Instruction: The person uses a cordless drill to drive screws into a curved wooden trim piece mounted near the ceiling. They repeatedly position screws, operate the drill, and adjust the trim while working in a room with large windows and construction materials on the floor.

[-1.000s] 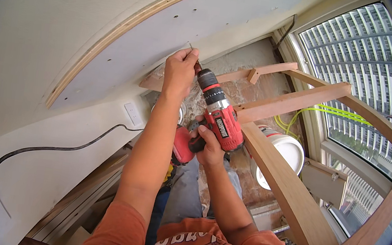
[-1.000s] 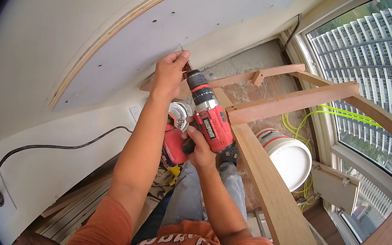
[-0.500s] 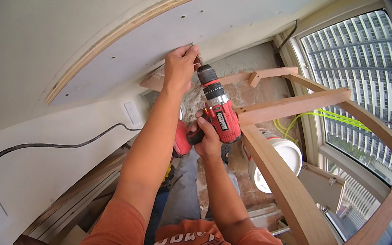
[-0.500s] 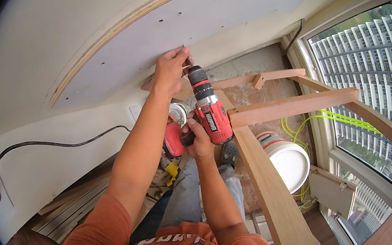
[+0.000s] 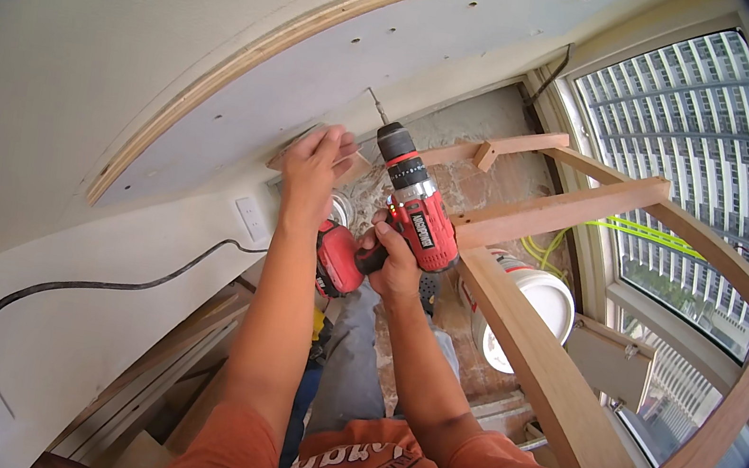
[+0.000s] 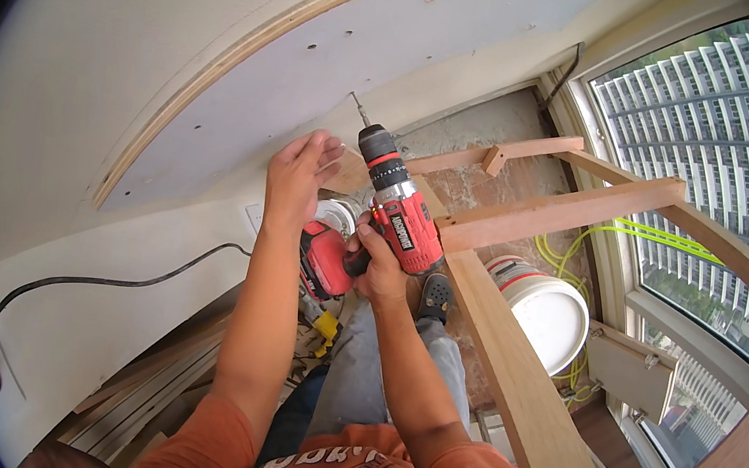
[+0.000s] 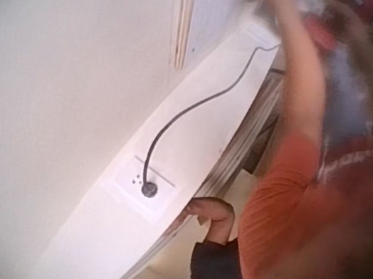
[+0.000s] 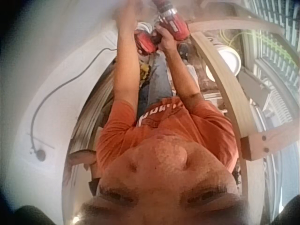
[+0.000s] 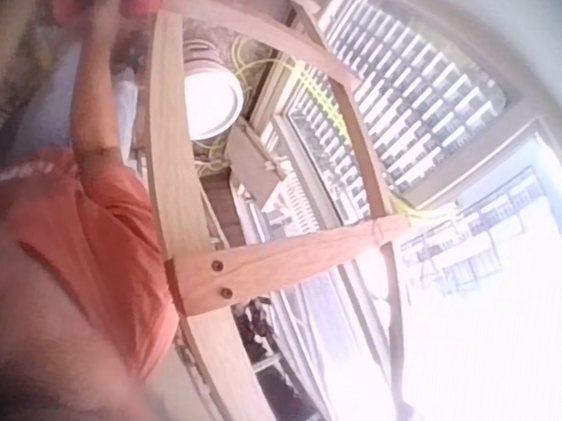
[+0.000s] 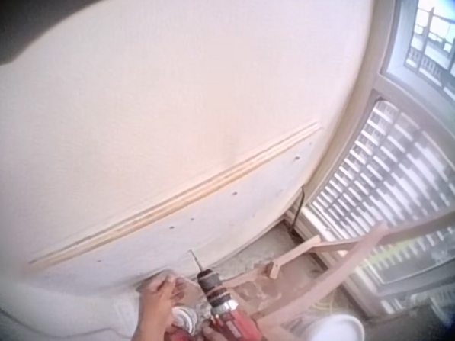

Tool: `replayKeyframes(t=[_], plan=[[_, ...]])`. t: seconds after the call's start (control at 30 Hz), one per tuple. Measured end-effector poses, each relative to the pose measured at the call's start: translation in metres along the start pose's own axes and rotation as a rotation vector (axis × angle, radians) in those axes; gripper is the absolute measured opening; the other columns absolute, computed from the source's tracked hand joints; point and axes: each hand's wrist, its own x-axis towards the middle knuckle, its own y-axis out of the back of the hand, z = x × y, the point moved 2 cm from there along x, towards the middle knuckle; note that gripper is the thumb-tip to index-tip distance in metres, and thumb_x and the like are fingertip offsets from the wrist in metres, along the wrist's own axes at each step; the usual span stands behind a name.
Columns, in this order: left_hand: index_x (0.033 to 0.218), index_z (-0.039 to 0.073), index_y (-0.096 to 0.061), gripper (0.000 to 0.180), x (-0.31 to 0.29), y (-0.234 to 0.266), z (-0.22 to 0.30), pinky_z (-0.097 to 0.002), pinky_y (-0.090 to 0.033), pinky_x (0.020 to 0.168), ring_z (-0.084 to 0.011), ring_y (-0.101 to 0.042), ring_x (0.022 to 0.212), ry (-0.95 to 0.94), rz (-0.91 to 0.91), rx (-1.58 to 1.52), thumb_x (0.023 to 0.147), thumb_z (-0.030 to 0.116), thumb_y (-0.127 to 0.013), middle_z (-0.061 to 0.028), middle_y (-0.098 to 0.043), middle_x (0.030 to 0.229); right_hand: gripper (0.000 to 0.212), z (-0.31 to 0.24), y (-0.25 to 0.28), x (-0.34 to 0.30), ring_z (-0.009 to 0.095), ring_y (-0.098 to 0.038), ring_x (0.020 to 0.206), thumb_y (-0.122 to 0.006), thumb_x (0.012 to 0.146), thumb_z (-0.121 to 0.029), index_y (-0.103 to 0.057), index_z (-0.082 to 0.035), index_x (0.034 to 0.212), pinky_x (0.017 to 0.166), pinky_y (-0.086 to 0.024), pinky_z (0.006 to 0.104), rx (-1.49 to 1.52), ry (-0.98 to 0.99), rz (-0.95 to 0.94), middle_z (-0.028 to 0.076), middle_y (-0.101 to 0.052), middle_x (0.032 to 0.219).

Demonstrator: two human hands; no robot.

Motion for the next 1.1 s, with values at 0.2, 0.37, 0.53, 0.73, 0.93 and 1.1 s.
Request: replayKeyframes(t=[0.2, 0.37, 0.53, 0.73, 0.93, 1.1], plan=[[0.119, -0.006, -0.057, 0.034, -0.032, 0.037, -0.002, -0.0356, -0.051, 0.088, -0.0216, -0.062, 0.1, -0.077, 0.13, -0.041, 0.097, 0.02, -0.058, -0.0138, -0.064, 0.11, 0.033, 0.005, 0.011, 0.012, 0.013, -0.058, 0.069, -0.06, 0.085, -0.005, -0.051, -0.006, 0.117, 0.067, -0.051, 0.0313, -0.034, -0.036, -0.063, 0.003, -0.058, 0.096], [0.119, -0.006, -0.057, 0.032, -0.052, 0.056, 0.006, -0.0367, -0.051, 0.089, -0.0219, -0.062, 0.099, -0.127, 0.194, -0.066, 0.097, 0.018, -0.058, -0.0145, -0.063, 0.11, 0.035, 0.008, 0.009, 0.018, 0.013, -0.057, 0.067, -0.061, 0.084, -0.005, -0.051, -0.006, 0.117, 0.066, -0.05, 0.0307, -0.037, -0.004, -0.082, 0.003, -0.058, 0.094], [0.117, -0.007, -0.058, 0.032, -0.072, 0.074, 0.006, -0.0333, -0.052, 0.089, -0.022, -0.064, 0.098, -0.176, 0.246, -0.098, 0.096, 0.016, -0.058, -0.0157, -0.065, 0.107, 0.035, 0.008, 0.006, 0.022, 0.013, -0.057, 0.065, -0.062, 0.084, -0.006, -0.052, -0.007, 0.117, 0.065, -0.05, 0.0305, -0.036, -0.017, -0.071, 0.002, -0.059, 0.091], [0.117, -0.006, -0.058, 0.027, -0.113, 0.088, -0.015, -0.0354, -0.053, 0.084, -0.0212, -0.064, 0.09, -0.203, 0.178, -0.131, 0.097, 0.013, -0.056, -0.0141, -0.065, 0.104, 0.014, 0.005, -0.002, 0.024, 0.012, -0.055, 0.064, -0.065, 0.085, -0.016, -0.058, -0.007, 0.093, 0.061, -0.043, 0.0257, -0.093, 0.012, -0.055, 0.002, -0.056, 0.069], [0.114, -0.005, -0.061, 0.024, -0.149, 0.11, -0.058, -0.0339, -0.053, 0.083, -0.0198, -0.065, 0.085, -0.156, 0.103, -0.125, 0.096, 0.009, -0.056, -0.0135, -0.067, 0.101, 0.019, 0.008, 0.006, 0.033, 0.011, -0.056, 0.067, -0.066, 0.084, -0.014, -0.061, -0.003, 0.099, 0.064, -0.045, 0.026, -0.307, 0.12, -0.071, 0.002, -0.058, 0.074], [0.113, -0.004, -0.062, 0.024, -0.153, 0.151, -0.131, -0.0292, -0.054, 0.075, -0.0169, -0.065, 0.083, 0.106, 0.17, 0.169, 0.096, 0.011, -0.057, -0.0107, -0.067, 0.099, 0.038, -0.011, 0.031, -0.001, 0.012, -0.058, 0.085, -0.068, 0.083, -0.009, -0.06, -0.001, 0.119, 0.075, -0.047, 0.0263, -0.791, 0.352, -0.129, 0.003, -0.062, 0.094]])
